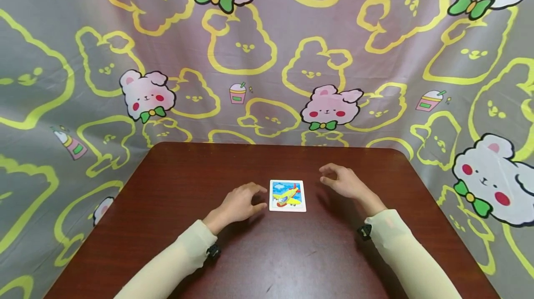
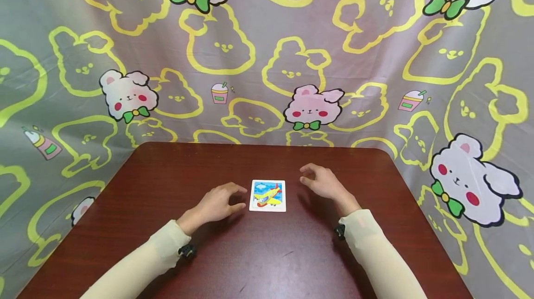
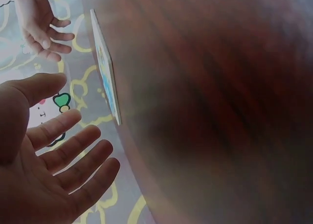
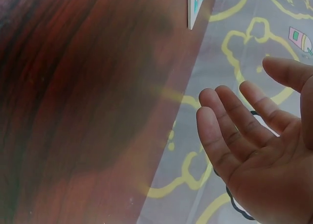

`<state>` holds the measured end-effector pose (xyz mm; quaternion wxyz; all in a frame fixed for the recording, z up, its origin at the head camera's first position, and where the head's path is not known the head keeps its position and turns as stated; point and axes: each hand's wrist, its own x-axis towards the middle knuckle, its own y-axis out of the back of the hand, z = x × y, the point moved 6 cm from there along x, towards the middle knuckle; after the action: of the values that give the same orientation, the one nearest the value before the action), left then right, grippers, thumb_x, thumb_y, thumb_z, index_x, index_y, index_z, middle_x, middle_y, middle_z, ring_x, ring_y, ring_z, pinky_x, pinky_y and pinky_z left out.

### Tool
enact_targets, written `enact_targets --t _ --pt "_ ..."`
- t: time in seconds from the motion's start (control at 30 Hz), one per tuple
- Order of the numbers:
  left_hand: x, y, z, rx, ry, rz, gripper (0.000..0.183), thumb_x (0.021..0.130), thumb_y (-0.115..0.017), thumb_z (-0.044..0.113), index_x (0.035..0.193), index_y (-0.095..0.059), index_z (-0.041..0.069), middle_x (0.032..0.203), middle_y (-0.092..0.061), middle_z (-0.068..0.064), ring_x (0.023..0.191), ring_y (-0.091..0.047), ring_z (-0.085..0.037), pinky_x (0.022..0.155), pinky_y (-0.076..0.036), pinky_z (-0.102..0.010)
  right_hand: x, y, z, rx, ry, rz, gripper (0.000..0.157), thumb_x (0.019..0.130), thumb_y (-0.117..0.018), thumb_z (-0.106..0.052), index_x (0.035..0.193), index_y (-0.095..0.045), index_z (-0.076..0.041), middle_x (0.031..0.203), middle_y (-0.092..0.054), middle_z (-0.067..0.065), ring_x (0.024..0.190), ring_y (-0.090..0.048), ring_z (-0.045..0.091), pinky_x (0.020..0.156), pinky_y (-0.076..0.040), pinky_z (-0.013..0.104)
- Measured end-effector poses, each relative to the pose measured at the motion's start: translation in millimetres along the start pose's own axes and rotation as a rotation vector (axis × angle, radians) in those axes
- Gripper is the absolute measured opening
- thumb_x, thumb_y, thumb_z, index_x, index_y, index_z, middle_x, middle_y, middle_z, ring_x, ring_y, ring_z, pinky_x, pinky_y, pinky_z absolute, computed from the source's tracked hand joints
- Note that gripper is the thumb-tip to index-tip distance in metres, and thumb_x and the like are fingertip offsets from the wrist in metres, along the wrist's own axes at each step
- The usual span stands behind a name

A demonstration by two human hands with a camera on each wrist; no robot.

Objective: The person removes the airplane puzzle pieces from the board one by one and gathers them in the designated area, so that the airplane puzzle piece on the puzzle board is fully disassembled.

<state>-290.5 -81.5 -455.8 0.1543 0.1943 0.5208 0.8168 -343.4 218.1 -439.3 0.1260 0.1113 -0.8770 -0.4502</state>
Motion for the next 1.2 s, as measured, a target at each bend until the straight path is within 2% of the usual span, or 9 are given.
enact_targets --t 0.13,0.37,0.6,0.87,1.2 --pt "-0.1 -6.0 1.8 -0.001 -0.004 -0.007 0.04 0.087 -0.076 0.036 0.121 -0.069 0.015 0.116 -0.069 -0.003 0.106 -0.066 -0.02 0.088 -0.055 -0.044 0.7 -4.6 0.6 0.017 0.002 -0.007 0.033 0.095 -0.066 -0.023 0.124 -0.065 -0.008 0.111 -0.073 0.007 0.102 -0.067 0.024 0.082 -0.051 0.04" --pt "-1.3 -13.1 7.7 -0.003 -0.06 -0.009 0.039 0.088 -0.076 0.033 0.12 -0.07 0.012 0.114 -0.07 -0.002 0.104 -0.066 -0.02 0.088 -0.055 -0.043 3.0 -11.1 -1.8 0.019 0.005 -0.004 0.03 0.095 -0.064 -0.019 0.123 -0.066 -0.008 0.112 -0.073 0.007 0.105 -0.067 0.025 0.086 -0.05 0.042" --pt "-2.6 -16.6 14.0 0.032 -0.105 -0.023 0.043 0.088 -0.075 0.032 0.124 -0.068 0.01 0.12 -0.069 -0.004 0.109 -0.067 -0.023 0.091 -0.055 -0.043 2.6 -16.0 -6.4 0.033 0.03 -0.002 0.028 0.096 -0.063 -0.015 0.121 -0.067 -0.005 0.109 -0.074 0.009 0.104 -0.067 0.026 0.086 -0.05 0.042" --pt "-1.6 -19.3 20.2 0.062 -0.141 -0.053 0.045 0.088 -0.074 0.03 0.127 -0.066 0.008 0.124 -0.068 -0.008 0.112 -0.066 -0.025 0.094 -0.055 -0.044 4.4 -21.3 -10.9 0.043 0.033 -0.009 0.027 0.095 -0.065 -0.017 0.119 -0.068 -0.006 0.106 -0.075 0.006 0.098 -0.068 0.021 0.085 -0.051 0.039" --pt "1.7 -21.0 28.2 0.118 -0.145 -0.118 0.051 0.089 -0.073 0.032 0.133 -0.063 0.008 0.136 -0.062 -0.013 0.125 -0.06 -0.03 0.102 -0.051 -0.045 8.5 -27.8 -16.6 0.064 0.034 -0.035 0.027 0.095 -0.065 -0.017 0.119 -0.068 -0.006 0.108 -0.074 0.007 0.098 -0.068 0.022 0.084 -0.053 0.039"
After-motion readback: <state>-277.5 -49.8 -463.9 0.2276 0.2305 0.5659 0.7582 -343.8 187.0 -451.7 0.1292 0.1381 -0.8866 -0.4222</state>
